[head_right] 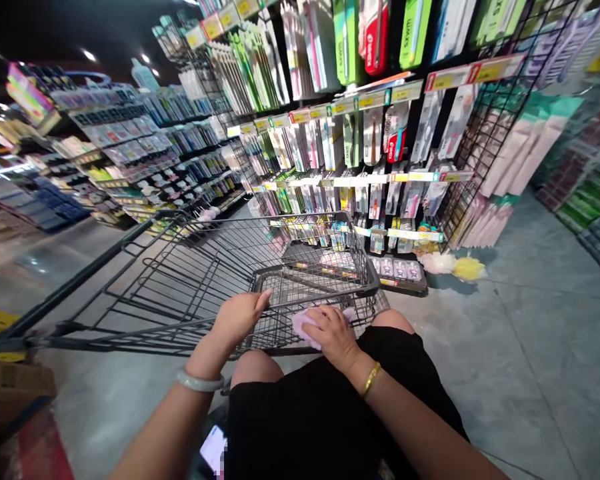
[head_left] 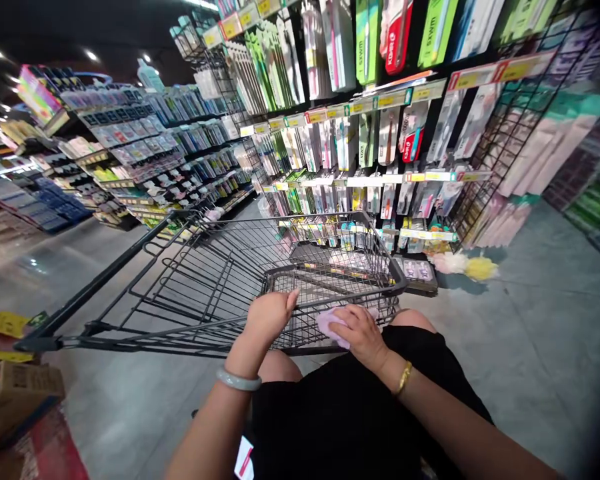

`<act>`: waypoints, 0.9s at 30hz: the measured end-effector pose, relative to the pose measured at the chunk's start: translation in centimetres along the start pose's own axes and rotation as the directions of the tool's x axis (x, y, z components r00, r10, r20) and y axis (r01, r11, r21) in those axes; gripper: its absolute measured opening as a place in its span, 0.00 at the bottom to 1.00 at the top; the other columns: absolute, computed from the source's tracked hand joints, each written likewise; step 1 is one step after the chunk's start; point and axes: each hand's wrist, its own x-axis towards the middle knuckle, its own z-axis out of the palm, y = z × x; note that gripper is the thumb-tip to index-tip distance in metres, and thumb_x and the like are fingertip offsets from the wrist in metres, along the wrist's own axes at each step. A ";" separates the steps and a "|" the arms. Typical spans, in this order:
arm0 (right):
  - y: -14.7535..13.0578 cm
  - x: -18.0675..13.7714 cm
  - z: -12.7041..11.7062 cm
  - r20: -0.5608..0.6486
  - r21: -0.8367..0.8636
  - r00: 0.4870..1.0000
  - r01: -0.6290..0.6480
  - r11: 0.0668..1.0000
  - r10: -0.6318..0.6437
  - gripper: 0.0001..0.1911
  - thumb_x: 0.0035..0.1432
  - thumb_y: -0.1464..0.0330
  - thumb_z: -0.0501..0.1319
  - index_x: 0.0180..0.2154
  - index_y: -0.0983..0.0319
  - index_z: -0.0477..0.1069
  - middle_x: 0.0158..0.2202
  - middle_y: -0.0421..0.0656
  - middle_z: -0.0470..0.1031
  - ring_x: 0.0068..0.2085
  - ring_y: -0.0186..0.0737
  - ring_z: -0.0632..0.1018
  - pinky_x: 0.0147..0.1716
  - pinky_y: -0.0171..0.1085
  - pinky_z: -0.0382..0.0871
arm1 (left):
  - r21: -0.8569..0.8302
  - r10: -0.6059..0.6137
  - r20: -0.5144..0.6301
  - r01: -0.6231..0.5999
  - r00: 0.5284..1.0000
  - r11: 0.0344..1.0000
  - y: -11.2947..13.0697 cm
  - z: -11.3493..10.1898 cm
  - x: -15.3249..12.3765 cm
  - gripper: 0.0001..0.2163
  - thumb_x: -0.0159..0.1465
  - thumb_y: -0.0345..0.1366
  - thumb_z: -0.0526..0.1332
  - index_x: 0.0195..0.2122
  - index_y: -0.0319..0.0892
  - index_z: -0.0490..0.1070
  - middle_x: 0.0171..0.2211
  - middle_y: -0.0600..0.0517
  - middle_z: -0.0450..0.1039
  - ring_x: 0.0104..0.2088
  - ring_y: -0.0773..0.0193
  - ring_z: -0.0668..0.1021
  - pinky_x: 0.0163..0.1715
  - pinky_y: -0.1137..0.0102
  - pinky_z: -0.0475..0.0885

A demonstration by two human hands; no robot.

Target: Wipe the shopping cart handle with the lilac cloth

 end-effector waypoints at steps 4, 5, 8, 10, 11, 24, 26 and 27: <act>0.2 0.1 -0.7 -0.032 0.071 0.993 -0.109 0.992 0.111 0.14 0.60 0.73 0.59 0.42 0.51 0.78 0.51 0.43 0.74 0.52 0.47 0.69 0.50 0.47 0.68 | 0.019 -0.031 0.047 0.030 0.998 0.999 0.8 0.2 0.1 0.37 0.68 0.57 0.33 0.28 0.41 0.77 0.30 0.43 0.78 0.33 0.55 0.79 0.32 0.68 0.67; 0.0 0.6 -1.5 -0.068 0.092 0.991 -0.111 0.989 0.118 0.14 0.60 0.72 0.59 0.43 0.50 0.78 0.51 0.43 0.73 0.53 0.47 0.68 0.51 0.48 0.68 | 0.026 -0.043 0.051 0.042 0.998 0.999 0.9 0.2 0.2 0.37 0.68 0.56 0.32 0.28 0.41 0.77 0.30 0.42 0.78 0.32 0.55 0.79 0.32 0.68 0.67; -1.5 3.3 -3.7 -0.144 0.095 0.986 -0.067 0.993 0.080 0.16 0.60 0.71 0.59 0.47 0.47 0.76 0.54 0.42 0.71 0.56 0.48 0.66 0.56 0.50 0.63 | 0.042 -0.058 0.039 0.056 0.998 0.998 1.0 0.4 0.4 0.37 0.69 0.54 0.32 0.29 0.40 0.78 0.30 0.42 0.78 0.31 0.56 0.79 0.32 0.67 0.68; -2.6 5.4 -4.2 -0.102 0.081 0.992 -0.062 0.995 0.070 0.19 0.58 0.70 0.60 0.51 0.48 0.73 0.57 0.42 0.68 0.59 0.49 0.64 0.58 0.50 0.60 | 0.055 -0.062 0.035 0.060 0.997 0.997 1.1 0.5 0.4 0.36 0.70 0.52 0.32 0.29 0.40 0.78 0.30 0.42 0.78 0.32 0.55 0.79 0.32 0.67 0.68; -3.1 6.3 -4.1 -0.066 0.079 0.995 -0.071 0.994 0.077 0.21 0.57 0.70 0.61 0.53 0.50 0.72 0.59 0.44 0.67 0.61 0.50 0.63 0.59 0.51 0.58 | 0.062 -0.063 0.033 0.061 0.997 0.996 1.1 0.6 0.4 0.36 0.70 0.51 0.33 0.30 0.40 0.78 0.30 0.42 0.78 0.32 0.55 0.79 0.32 0.67 0.68; 1.5 5.7 -6.4 0.110 -0.151 0.944 -0.292 0.944 0.310 0.22 0.54 0.76 0.59 0.51 0.57 0.70 0.51 0.49 0.69 0.53 0.50 0.67 0.54 0.48 0.56 | 0.079 0.011 -0.032 -0.009 0.999 0.997 0.1 0.8 0.5 0.32 0.70 0.46 0.36 0.30 0.38 0.77 0.30 0.42 0.78 0.31 0.58 0.79 0.31 0.68 0.67; -0.7 6.9 -5.4 0.125 -0.136 0.950 -0.269 0.954 0.286 0.18 0.56 0.68 0.61 0.50 0.57 0.71 0.52 0.50 0.68 0.52 0.52 0.66 0.52 0.49 0.57 | 0.096 0.039 -0.035 -0.036 0.999 0.995 -0.1 0.9 0.6 0.32 0.70 0.46 0.35 0.30 0.38 0.77 0.30 0.42 0.78 0.32 0.57 0.79 0.32 0.68 0.67; -1.9 7.7 -4.8 0.144 -0.126 0.955 -0.242 0.962 0.259 0.18 0.56 0.66 0.61 0.50 0.56 0.71 0.52 0.50 0.68 0.51 0.52 0.67 0.51 0.48 0.57 | 0.100 0.050 -0.036 -0.046 0.998 0.994 -0.3 0.9 0.6 0.32 0.70 0.46 0.35 0.30 0.38 0.77 0.30 0.42 0.78 0.32 0.58 0.79 0.32 0.68 0.67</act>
